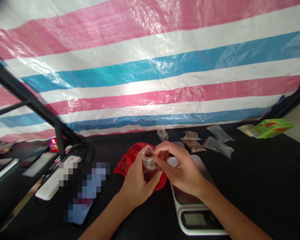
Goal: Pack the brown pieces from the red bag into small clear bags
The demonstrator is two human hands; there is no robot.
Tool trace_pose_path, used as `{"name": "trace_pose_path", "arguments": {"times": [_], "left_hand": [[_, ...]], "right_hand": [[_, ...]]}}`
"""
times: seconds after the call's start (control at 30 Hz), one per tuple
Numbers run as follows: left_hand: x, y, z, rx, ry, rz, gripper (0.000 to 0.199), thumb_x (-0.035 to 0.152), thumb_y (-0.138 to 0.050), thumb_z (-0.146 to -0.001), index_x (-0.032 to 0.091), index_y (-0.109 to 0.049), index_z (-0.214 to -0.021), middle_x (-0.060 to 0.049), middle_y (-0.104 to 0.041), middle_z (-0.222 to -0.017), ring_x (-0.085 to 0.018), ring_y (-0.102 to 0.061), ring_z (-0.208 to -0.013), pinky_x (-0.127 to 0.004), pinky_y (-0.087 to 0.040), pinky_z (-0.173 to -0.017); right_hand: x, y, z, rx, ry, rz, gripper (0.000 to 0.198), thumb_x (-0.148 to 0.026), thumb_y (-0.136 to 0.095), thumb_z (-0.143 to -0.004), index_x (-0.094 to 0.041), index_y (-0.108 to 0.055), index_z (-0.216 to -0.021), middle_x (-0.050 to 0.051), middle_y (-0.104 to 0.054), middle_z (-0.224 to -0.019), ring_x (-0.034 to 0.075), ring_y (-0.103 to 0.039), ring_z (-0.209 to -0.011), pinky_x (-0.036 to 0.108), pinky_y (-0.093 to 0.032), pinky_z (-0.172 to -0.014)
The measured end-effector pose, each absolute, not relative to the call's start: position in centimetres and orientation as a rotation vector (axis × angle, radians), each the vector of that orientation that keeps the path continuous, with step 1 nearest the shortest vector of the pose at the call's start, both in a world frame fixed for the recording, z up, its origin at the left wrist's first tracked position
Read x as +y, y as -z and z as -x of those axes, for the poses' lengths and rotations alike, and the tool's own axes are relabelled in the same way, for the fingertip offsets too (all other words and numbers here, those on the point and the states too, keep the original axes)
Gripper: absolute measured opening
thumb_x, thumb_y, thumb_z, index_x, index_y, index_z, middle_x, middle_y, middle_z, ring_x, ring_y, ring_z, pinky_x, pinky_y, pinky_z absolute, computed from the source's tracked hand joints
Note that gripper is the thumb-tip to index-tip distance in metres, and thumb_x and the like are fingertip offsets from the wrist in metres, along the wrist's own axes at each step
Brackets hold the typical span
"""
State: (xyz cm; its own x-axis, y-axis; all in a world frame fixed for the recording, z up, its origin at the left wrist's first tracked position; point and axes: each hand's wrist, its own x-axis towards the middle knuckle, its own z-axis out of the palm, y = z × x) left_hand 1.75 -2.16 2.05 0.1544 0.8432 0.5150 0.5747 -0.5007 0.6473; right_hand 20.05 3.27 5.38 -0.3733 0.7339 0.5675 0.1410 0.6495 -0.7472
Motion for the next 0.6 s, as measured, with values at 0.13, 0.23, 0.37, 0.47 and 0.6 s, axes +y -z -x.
{"name": "trace_pose_path", "arguments": {"times": [0.13, 0.23, 0.37, 0.47, 0.6], "left_hand": [[-2.5, -2.1, -2.0, 1.233, -1.083, -2.392, 0.074, 0.051, -0.07, -0.095, 0.019, -0.039, -0.154, -0.018, -0.064, -0.138, -0.033, -0.063, -0.128, -0.05, -0.054, -0.109], [-2.5, -2.0, -2.0, 1.234, -0.843, -2.589, 0.064, 0.052, -0.068, -0.096, 0.022, -0.051, -0.149, -0.015, -0.065, -0.135, -0.034, -0.06, -0.129, -0.053, -0.051, -0.112], [-2.1, -1.0, -2.1, 1.417, -0.672, -2.667, 0.034, 0.04, -0.058, -0.104, 0.024, -0.065, -0.133, -0.011, -0.067, -0.14, -0.034, -0.055, -0.139, -0.057, -0.045, -0.118], [-1.8, -0.3, -1.9, 1.489, -0.643, -2.655, 0.041, 0.038, -0.052, -0.107, 0.021, -0.059, -0.144, -0.01, -0.064, -0.15, -0.034, -0.05, -0.146, -0.06, -0.039, -0.122], [-1.7, 0.0, -1.9, 1.546, -0.62, -2.676, 0.053, 0.036, -0.052, -0.107, 0.023, -0.046, -0.158, -0.01, -0.053, -0.162, -0.035, -0.046, -0.152, -0.061, -0.039, -0.122]], "right_hand": [[5.3, -6.8, -23.4, -1.824, -1.079, 0.801, 0.018, -0.038, -0.074, -0.095, -0.023, -0.071, -0.104, 0.005, -0.074, -0.094, 0.021, -0.069, -0.084, 0.031, -0.056, -0.074], [7.2, -7.3, -26.3, -1.923, -1.364, 0.883, 0.018, -0.037, -0.073, -0.093, -0.021, -0.067, -0.094, 0.002, -0.07, -0.084, 0.019, -0.066, -0.077, 0.028, -0.05, -0.066], [8.6, -6.7, -28.5, -2.219, -1.415, 1.081, 0.011, -0.03, -0.068, -0.092, -0.02, -0.068, -0.087, -0.001, -0.064, -0.076, 0.017, -0.06, -0.07, 0.027, -0.045, -0.062], [8.6, -6.0, -28.5, -2.389, -1.262, 1.122, 0.009, -0.027, -0.066, -0.091, -0.021, -0.073, -0.091, 0.001, -0.068, -0.082, 0.018, -0.062, -0.072, 0.028, -0.047, -0.064], [8.3, -6.3, -27.7, -2.362, -0.972, 1.021, 0.017, -0.032, -0.065, -0.095, -0.024, -0.075, -0.107, 0.004, -0.073, -0.101, 0.02, -0.065, -0.084, 0.032, -0.052, -0.075]]}}
